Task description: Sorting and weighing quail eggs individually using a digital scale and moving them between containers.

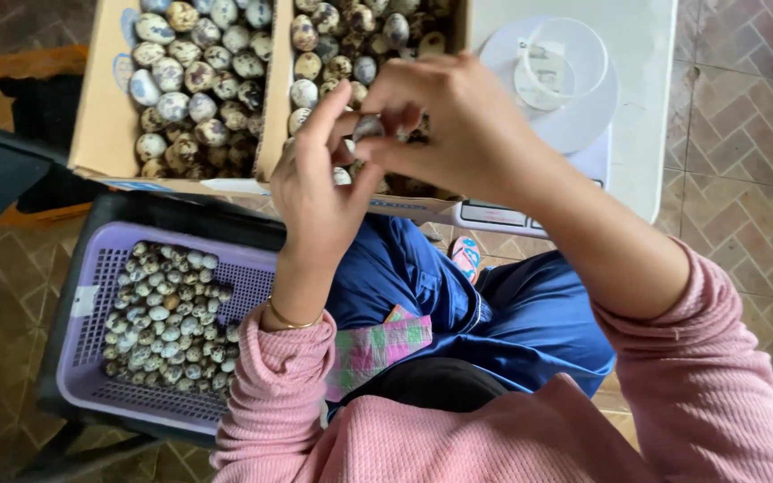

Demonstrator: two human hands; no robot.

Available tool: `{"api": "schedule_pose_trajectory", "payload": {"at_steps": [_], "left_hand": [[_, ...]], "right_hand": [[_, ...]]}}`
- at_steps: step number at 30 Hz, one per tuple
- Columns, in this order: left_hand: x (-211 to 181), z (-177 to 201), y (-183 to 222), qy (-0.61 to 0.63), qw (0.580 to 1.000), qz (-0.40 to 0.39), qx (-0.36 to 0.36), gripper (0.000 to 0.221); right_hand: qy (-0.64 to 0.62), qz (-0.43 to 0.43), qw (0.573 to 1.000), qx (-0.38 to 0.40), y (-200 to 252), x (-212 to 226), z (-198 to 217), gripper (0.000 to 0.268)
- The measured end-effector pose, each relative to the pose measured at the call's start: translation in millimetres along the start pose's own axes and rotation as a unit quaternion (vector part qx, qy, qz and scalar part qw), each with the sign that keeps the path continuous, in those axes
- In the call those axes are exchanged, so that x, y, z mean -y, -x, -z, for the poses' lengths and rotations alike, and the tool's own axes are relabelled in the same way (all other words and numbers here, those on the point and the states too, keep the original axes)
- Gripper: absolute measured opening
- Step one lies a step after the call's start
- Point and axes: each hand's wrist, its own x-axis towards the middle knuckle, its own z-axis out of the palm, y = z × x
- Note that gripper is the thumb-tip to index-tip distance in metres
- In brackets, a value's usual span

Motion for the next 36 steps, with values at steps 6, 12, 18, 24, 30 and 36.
{"api": "schedule_pose_trajectory", "payload": {"at_steps": [6, 12, 18, 24, 30, 36], "left_hand": [[-4, 1, -3, 0.026, 1.000, 0.006, 0.001, 0.072], [-15, 10, -13, 0.011, 1.000, -0.017, 0.004, 0.062], [-16, 8, -11, 0.013, 1.000, -0.013, 0.002, 0.057], [-12, 8, -11, 0.008, 1.000, -0.016, 0.005, 0.055], [-14, 7, -12, 0.018, 1.000, -0.014, 0.006, 0.055], [-16, 7, -13, 0.020, 1.000, -0.010, 0.007, 0.053]], "right_hand": [[-0.040, -0.039, 0.998, -0.038, 17, -16, 17, 0.023], [0.280, -0.183, 0.942, 0.020, 79, -80, 94, 0.031], [0.212, -0.230, 0.944, 0.102, 89, -97, 97, 0.026], [0.230, -0.235, 0.934, 0.138, 81, -98, 91, 0.027], [0.198, -0.240, 0.939, 0.148, 78, -98, 91, 0.026], [0.178, -0.196, 0.964, -0.008, 102, -116, 89, 0.011]]}}
